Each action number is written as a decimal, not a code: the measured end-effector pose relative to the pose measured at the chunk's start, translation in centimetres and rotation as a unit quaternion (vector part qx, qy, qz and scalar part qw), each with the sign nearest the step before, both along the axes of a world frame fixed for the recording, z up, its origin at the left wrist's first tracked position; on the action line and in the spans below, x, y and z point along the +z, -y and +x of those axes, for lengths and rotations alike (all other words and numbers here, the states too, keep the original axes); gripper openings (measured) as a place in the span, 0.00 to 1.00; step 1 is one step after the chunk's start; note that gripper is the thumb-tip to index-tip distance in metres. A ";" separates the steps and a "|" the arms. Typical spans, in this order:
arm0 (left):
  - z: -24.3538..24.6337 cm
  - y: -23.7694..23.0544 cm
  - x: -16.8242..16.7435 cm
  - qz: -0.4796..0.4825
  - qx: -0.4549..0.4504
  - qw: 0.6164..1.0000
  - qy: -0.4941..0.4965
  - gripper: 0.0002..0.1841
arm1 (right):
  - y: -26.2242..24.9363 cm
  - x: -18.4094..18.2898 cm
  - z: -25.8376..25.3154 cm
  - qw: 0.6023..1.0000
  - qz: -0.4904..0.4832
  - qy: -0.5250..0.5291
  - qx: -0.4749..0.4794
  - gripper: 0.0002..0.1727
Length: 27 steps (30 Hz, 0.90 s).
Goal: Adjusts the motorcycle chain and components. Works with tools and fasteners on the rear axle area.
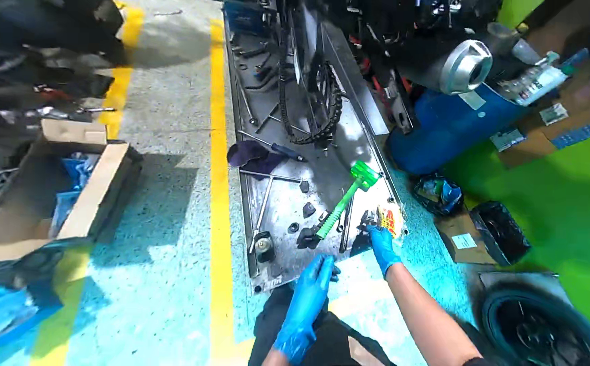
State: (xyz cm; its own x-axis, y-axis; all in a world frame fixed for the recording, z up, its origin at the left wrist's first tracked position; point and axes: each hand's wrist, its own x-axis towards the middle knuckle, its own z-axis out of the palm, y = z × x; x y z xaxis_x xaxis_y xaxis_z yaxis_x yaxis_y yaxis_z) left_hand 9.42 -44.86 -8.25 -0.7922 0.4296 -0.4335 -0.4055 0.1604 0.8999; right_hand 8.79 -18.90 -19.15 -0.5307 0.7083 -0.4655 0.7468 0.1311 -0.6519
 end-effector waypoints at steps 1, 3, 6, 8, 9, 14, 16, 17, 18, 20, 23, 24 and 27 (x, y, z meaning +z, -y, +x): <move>-1.0 -1.2 -0.9 -0.010 0.001 1.000 0.021 0.21 | 0.7 0.9 0.5 0.996 -0.064 -0.052 -0.037 0.18; -3.3 -4.0 -2.8 0.001 -0.014 0.996 0.087 0.27 | 2.3 3.5 1.6 0.981 -0.147 -0.109 -0.061 0.16; -6.5 -9.0 -4.4 0.104 -0.028 0.975 0.196 0.29 | 4.0 7.9 2.5 0.963 -0.191 -0.185 -0.046 0.13; -7.9 -11.8 -3.8 0.199 -0.022 0.959 0.202 0.24 | 4.5 10.4 2.1 0.954 -0.182 -0.234 -0.039 0.11; -8.7 -13.2 -3.0 0.237 -0.013 0.952 0.194 0.21 | 4.2 11.5 1.5 0.953 -0.163 -0.254 -0.037 0.11; -13.0 -20.2 1.1 0.300 -0.030 0.940 0.160 0.18 | 0.3 15.8 -2.8 0.948 0.003 -0.306 -0.091 0.11; -15.0 -23.1 2.0 0.313 -0.032 0.937 0.148 0.18 | -1.7 17.0 -5.1 0.941 0.047 -0.318 -0.103 0.10; -15.8 -24.4 2.6 0.324 -0.025 0.934 0.149 0.17 | -2.8 17.2 -6.1 0.936 0.064 -0.330 -0.107 0.09; -16.5 -25.4 3.1 0.337 -0.019 0.929 0.151 0.18 | -3.8 17.3 -7.0 0.929 0.076 -0.347 -0.106 0.09; -17.3 -26.7 3.3 0.371 -0.009 0.918 0.140 0.20 | -5.3 17.2 -8.4 0.916 0.094 -0.379 -0.094 0.08; -18.4 -27.6 3.3 0.412 -0.008 0.900 0.138 0.19 | -6.7 16.9 -9.4 0.908 0.107 -0.399 -0.075 0.08; -18.6 -28.1 3.4 0.425 0.008 0.891 0.158 0.17 | -7.2 16.8 -9.4 0.909 0.106 -0.397 -0.066 0.09; -19.0 -29.3 2.7 0.442 0.063 0.874 0.193 0.17 | -8.1 17.0 -10.1 0.917 0.091 -0.386 -0.043 0.08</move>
